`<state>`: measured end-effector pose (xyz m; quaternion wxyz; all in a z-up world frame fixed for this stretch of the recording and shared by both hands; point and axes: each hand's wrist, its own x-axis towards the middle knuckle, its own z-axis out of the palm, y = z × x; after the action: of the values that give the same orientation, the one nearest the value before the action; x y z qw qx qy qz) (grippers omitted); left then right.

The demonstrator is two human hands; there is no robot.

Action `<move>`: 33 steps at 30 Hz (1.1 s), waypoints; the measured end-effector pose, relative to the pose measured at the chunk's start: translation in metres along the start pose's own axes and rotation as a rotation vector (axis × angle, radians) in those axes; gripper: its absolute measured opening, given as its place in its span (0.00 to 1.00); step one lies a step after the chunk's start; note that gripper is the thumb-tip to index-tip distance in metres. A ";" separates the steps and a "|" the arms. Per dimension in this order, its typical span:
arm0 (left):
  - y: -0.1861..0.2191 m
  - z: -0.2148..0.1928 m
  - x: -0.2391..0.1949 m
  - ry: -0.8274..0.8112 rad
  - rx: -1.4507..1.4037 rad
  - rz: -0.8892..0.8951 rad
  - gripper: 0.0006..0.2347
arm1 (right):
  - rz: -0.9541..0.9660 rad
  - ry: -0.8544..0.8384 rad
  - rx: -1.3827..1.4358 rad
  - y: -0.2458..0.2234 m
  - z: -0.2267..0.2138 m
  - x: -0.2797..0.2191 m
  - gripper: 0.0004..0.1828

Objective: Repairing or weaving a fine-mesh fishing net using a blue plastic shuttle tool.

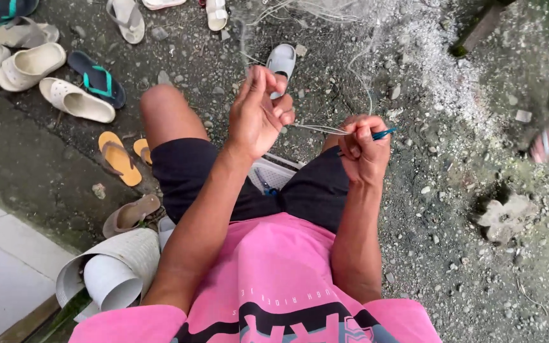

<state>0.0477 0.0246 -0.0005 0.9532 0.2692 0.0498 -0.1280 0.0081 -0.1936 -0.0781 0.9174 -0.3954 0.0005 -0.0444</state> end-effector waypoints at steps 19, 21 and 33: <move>0.013 0.016 -0.013 -0.137 0.575 0.042 0.19 | 0.014 -0.157 0.037 -0.019 0.037 0.000 0.06; 0.013 0.013 -0.014 -0.152 0.562 0.018 0.18 | 0.022 -0.148 0.031 -0.018 0.036 0.000 0.05; 0.001 0.010 -0.010 -0.022 0.428 0.042 0.14 | 0.023 -0.131 0.037 -0.015 0.025 -0.001 0.06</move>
<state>0.0390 0.0225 0.0098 0.8772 0.4653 0.0055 -0.1184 0.0067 -0.1851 -0.0499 0.9230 -0.3806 -0.0557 -0.0078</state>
